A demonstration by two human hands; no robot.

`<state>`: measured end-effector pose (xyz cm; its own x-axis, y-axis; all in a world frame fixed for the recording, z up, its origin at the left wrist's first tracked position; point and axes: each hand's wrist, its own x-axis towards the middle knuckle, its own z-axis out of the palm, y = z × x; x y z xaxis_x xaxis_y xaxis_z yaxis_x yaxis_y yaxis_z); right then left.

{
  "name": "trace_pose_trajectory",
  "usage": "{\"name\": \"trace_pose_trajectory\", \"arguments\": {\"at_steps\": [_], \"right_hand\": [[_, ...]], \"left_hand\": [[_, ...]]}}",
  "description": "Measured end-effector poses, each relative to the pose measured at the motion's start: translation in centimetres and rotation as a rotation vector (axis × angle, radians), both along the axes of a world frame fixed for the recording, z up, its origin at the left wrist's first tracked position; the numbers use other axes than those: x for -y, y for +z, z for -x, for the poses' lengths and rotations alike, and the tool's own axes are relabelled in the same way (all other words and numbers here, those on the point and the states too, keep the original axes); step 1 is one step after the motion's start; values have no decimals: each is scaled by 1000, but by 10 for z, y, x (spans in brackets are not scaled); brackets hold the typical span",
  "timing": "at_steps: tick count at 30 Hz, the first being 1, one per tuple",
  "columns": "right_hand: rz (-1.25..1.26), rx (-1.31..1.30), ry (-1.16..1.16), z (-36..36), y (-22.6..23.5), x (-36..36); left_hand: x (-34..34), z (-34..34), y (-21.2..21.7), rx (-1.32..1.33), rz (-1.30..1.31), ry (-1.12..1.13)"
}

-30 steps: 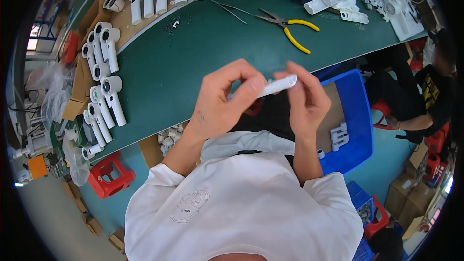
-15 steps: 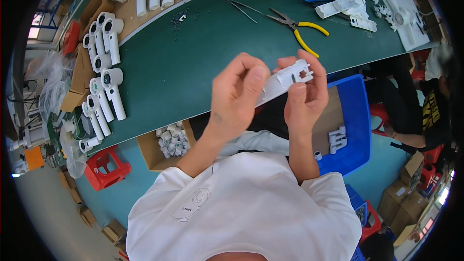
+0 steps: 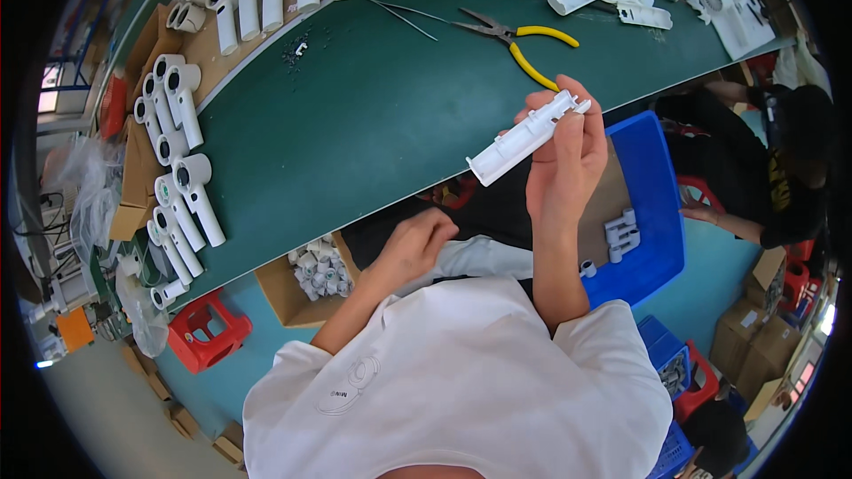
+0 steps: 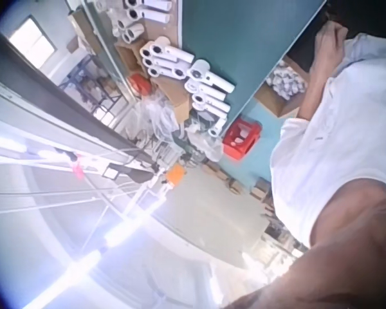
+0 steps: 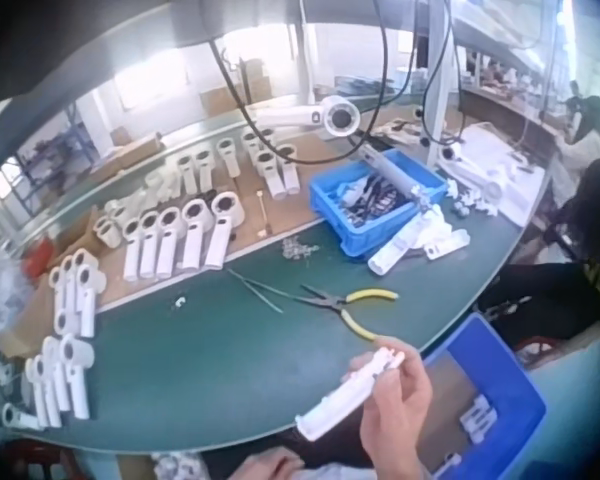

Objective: Assembling components of handheld portable fans using tools on a production line.

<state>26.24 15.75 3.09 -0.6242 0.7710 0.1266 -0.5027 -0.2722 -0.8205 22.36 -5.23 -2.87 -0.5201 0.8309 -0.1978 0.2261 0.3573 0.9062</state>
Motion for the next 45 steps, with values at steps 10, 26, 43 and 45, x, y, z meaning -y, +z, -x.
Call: {"name": "trace_pose_trajectory", "arguments": {"at_steps": [10, 26, 43, 45], "right_hand": [[-58, 4, 2, -4, -1, -4], [-227, 103, 309, 72, 11, 23], [-372, 102, 689, 215, -20, 75], [-614, 55, 842, 213, -19, 83]], "left_hand": [[29, 76, -128, -862, 161, 226], [-19, 70, 97, -347, -382, 460], [8, 352, 127, -694, -55, 680], [6, 428, 119, -929, 1, 791]]}}
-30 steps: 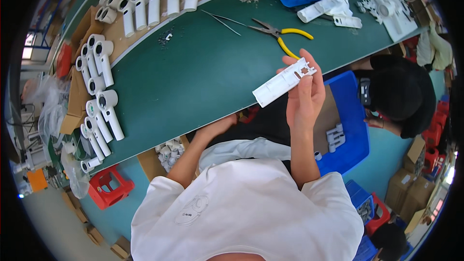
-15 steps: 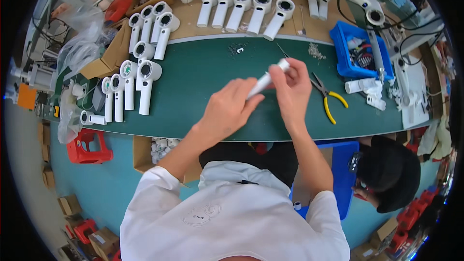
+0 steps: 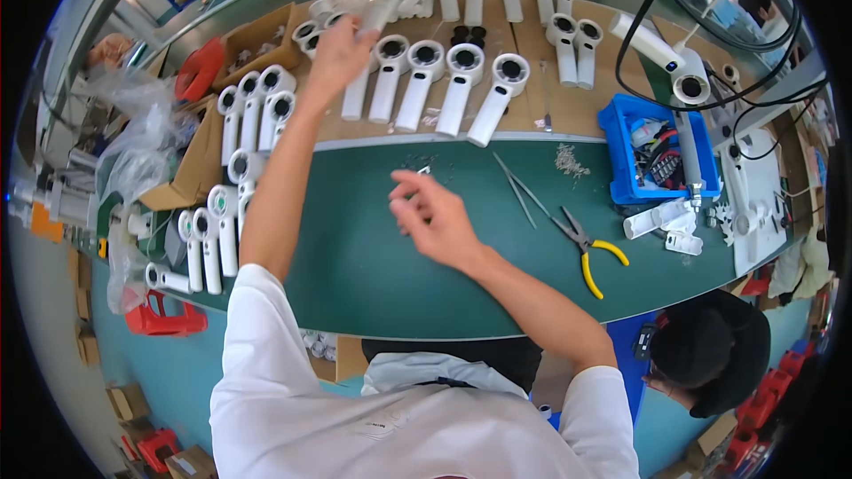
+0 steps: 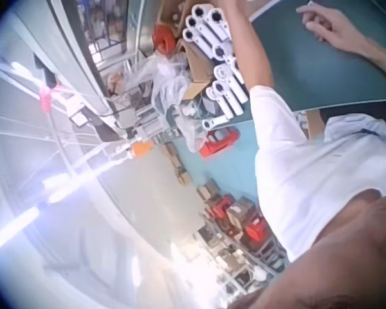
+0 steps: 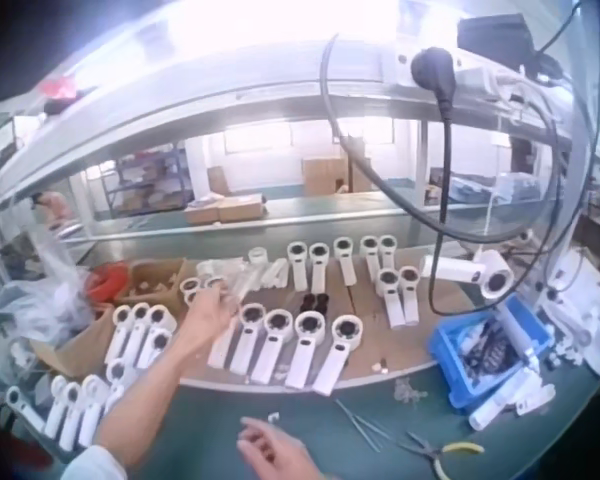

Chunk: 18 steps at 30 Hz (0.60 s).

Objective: Assembling components of handheld portable fans using tools on a production line.

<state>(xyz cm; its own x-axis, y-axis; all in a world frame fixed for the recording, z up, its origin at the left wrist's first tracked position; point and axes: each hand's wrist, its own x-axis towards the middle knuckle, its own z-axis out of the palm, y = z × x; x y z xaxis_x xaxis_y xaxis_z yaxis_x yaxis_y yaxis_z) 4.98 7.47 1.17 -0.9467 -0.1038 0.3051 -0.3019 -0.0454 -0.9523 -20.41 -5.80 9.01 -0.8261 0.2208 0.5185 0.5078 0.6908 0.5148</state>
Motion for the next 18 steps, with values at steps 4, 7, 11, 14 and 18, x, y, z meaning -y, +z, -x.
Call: {"name": "trace_pose_trajectory", "arguments": {"at_steps": [4, 7, 11, 14, 18], "right_hand": [[-69, 16, -1, -2, 2, -7], [-96, 30, 12, 0, 3, -10], [-101, 3, 31, 2, 1, -14], [-106, -34, 10, 5, 0, -16], [-134, -173, -59, 4, 5, -12]], "left_hand": [[-40, 96, 0, 52, 281, 92], [-68, 144, -14, 94, 415, 133], [-87, 174, -27, 65, 534, 140], [-93, 159, -18, 157, 391, 264], [-71, 116, 1, -51, 324, 214]]}}
